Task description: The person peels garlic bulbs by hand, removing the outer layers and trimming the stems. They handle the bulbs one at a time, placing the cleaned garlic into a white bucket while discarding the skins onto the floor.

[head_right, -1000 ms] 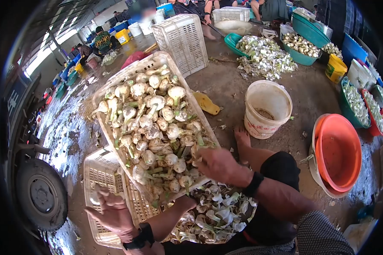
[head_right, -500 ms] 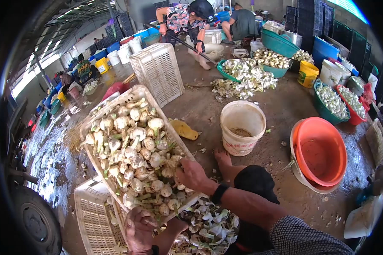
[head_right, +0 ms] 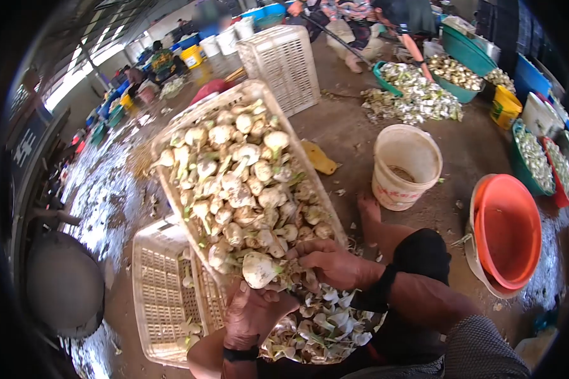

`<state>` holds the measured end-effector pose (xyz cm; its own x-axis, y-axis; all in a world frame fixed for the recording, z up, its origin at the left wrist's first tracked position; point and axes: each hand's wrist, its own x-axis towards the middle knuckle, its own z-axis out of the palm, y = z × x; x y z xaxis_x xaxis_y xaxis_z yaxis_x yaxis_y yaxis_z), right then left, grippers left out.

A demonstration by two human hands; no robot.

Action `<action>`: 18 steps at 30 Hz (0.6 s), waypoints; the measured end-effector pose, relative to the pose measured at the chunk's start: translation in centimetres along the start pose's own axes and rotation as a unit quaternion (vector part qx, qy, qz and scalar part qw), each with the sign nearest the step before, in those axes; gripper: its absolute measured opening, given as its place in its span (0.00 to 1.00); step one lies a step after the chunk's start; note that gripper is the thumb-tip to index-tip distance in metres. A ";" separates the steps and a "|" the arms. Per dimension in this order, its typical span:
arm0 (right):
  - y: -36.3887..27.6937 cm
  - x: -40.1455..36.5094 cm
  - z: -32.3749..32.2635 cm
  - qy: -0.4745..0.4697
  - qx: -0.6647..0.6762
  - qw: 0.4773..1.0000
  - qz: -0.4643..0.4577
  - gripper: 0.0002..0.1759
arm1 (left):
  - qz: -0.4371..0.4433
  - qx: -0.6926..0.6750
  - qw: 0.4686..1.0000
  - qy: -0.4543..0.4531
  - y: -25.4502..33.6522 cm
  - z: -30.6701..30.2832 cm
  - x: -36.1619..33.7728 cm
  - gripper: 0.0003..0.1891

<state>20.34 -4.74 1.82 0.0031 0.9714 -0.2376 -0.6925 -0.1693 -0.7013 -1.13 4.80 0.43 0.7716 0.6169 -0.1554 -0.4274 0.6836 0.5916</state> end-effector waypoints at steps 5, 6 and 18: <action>0.8 -0.1 -0.1 -0.024 -0.011 0.999 0.019 0.16 | 0.005 0.034 0.999 0.005 0.9 2.0 -0.3 0.30; 0.8 -0.1 -0.2 -0.012 -0.047 0.998 0.025 0.18 | 0.004 0.034 0.999 0.006 0.8 2.0 -0.2 0.30; 0.7 -0.2 0.0 0.097 -0.555 0.785 -0.256 0.14 | 0.016 0.038 0.998 0.054 -0.1 1.1 -0.4 0.25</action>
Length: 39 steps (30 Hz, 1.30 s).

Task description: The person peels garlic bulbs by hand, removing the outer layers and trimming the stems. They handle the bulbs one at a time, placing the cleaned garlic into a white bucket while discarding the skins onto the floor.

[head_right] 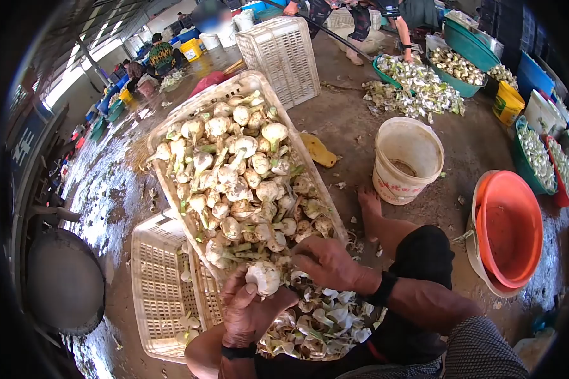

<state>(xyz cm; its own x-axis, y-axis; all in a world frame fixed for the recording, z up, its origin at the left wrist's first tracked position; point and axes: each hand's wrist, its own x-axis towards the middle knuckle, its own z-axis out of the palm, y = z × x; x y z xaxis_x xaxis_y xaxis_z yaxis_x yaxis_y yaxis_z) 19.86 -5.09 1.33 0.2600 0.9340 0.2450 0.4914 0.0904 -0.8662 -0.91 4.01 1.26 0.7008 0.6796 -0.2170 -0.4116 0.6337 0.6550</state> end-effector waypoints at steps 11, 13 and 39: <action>0.4 -0.6 0.7 -0.076 0.062 0.995 -0.034 0.11 | 0.092 0.302 0.949 -0.010 -1.4 -0.6 0.4 0.22; 0.5 -0.6 0.8 -0.077 0.061 0.994 -0.040 0.11 | 0.122 0.362 0.924 -0.019 -1.7 -1.5 0.7 0.22; 5.4 -5.8 3.2 -0.344 -0.209 0.915 0.004 0.14 | 0.089 -0.014 0.992 -0.091 2.9 1.8 -1.0 0.27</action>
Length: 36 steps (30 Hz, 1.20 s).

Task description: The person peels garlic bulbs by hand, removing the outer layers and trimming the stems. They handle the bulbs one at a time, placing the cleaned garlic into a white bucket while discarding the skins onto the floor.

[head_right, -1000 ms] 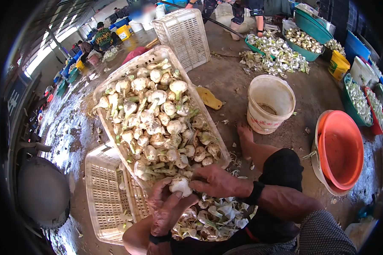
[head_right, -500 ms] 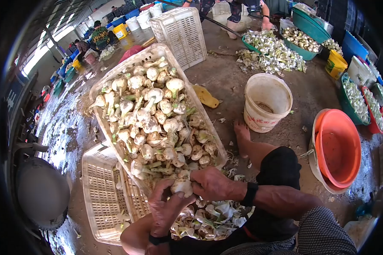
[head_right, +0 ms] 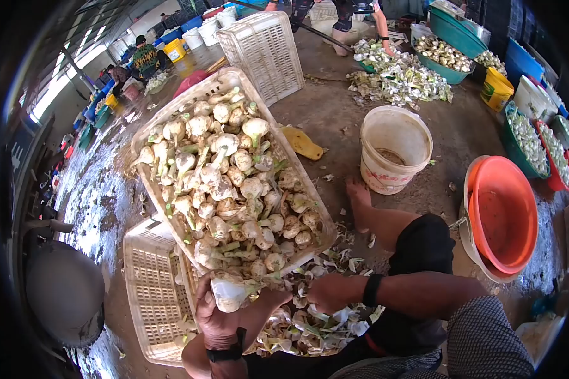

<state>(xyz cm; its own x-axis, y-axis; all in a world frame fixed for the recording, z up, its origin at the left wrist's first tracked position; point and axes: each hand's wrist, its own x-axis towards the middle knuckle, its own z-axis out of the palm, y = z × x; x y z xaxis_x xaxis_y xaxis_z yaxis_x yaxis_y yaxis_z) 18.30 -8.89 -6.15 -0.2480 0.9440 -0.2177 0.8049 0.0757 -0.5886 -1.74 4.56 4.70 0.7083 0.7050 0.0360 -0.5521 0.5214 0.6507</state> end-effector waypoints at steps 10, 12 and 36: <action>-1.3 1.8 -6.2 0.292 0.206 0.929 -0.094 0.13 | -0.069 0.023 0.997 0.025 -1.0 -1.3 -0.2 0.25; -3.2 0.7 -8.1 0.259 0.340 0.904 -0.024 0.16 | -0.051 0.060 0.997 0.026 -1.4 -1.3 -0.1 0.24; 0.4 -0.4 -1.2 0.048 -0.030 0.996 -0.069 0.06 | -0.048 0.110 0.993 0.010 -1.3 -0.5 0.2 0.25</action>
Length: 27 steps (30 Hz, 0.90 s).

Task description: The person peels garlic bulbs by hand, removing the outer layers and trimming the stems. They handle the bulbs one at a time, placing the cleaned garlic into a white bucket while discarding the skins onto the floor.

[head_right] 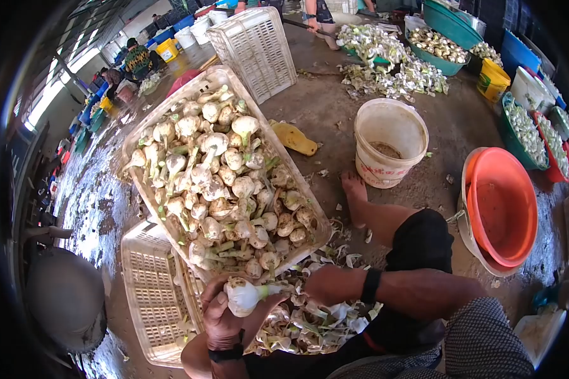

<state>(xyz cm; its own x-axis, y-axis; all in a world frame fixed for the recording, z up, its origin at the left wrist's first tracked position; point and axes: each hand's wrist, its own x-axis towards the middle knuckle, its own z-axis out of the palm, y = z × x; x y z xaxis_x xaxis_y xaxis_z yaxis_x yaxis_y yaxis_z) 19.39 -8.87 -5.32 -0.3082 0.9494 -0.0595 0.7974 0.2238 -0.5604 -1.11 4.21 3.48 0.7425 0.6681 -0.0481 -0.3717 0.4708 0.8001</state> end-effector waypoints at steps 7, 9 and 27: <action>-2.7 1.4 -6.5 0.124 0.447 0.885 0.038 0.17 | 0.002 0.007 1.000 0.022 0.3 0.8 -0.1 0.21; -3.5 1.4 -7.1 0.091 0.513 0.850 0.080 0.18 | 0.019 0.085 0.996 0.025 -0.3 0.1 0.0 0.21; -0.1 -0.2 -0.6 -0.045 0.026 0.999 0.001 0.12 | 0.048 0.006 0.998 0.030 0.9 -1.4 -0.5 0.29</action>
<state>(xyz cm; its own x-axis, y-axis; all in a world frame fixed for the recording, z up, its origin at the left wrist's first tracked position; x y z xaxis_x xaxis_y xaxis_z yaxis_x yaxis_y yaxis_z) 19.72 -8.94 -4.75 -0.3530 0.9260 -0.1338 0.7715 0.2072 -0.6015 -2.54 5.12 3.36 0.6689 0.7433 -0.0056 -0.4333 0.3960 0.8096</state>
